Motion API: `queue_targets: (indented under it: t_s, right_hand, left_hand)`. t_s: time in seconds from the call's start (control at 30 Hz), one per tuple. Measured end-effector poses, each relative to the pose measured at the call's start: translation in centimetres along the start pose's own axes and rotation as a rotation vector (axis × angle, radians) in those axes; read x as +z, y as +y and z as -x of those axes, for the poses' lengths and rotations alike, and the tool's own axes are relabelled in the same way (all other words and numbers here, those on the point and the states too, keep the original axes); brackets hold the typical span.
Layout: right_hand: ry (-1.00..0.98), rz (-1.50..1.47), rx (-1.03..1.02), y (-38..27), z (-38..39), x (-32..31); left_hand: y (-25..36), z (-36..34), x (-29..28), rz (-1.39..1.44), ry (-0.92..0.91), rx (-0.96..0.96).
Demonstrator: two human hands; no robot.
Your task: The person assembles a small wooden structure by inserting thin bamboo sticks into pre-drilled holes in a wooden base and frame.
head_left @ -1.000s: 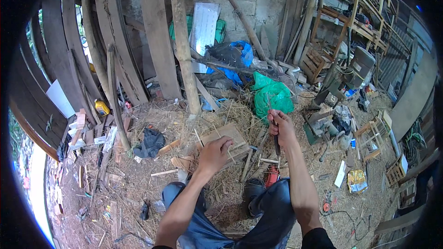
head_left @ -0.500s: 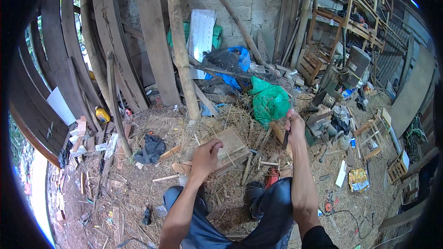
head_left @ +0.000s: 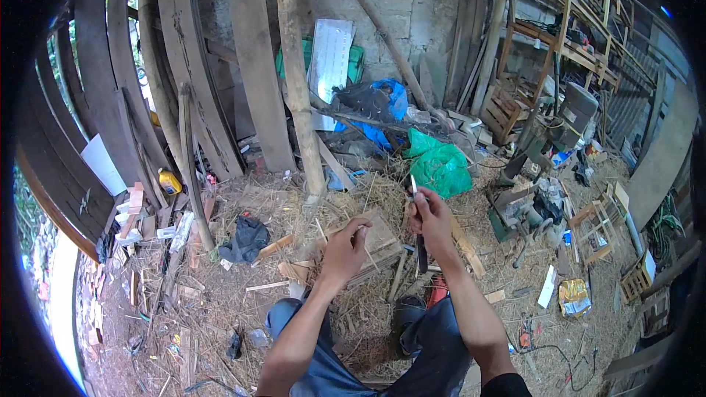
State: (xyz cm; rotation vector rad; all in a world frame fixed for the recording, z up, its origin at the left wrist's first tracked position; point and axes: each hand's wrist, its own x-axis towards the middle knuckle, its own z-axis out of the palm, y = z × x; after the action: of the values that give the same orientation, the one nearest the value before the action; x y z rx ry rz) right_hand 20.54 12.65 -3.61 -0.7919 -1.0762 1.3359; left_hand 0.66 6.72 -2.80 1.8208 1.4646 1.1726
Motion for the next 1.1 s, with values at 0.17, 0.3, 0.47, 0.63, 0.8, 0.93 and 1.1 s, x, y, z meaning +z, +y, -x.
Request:
queue_targets:
  t_s: [0.17,0.3,0.47,0.63,0.8,0.93,1.1]
  right_hand:
    - [-0.128,0.134,0.063,-0.6,0.8,2.1]
    - [-0.313,0.136,0.205,0.1,1.0,3.0]
    - [-0.227,0.090,0.225,-0.5,0.1,1.4]
    - [-0.269,0.077,0.259,-1.1,0.2,1.0]
    - [-0.379,0.290,0.231,-0.7,1.5,2.9]
    - [-0.335,0.152,0.292,-0.5,1.1,2.3]
    - [-0.322,0.148,0.329,-1.0,0.5,1.5]
  left_hand:
    - [-1.0,-0.2,0.7,0.139,0.091,0.074]
    - [-0.1,-0.1,1.1,0.014,0.045,0.086]
    - [0.2,0.3,0.9,0.016,0.027,0.092]
    - [0.8,0.6,0.6,-0.009,-0.014,0.065]
    - [0.0,0.9,0.9,0.006,0.055,0.094]
    - [-0.2,0.7,1.3,0.038,0.058,0.138]
    - [-0.5,0.4,1.6,0.031,0.078,0.202]
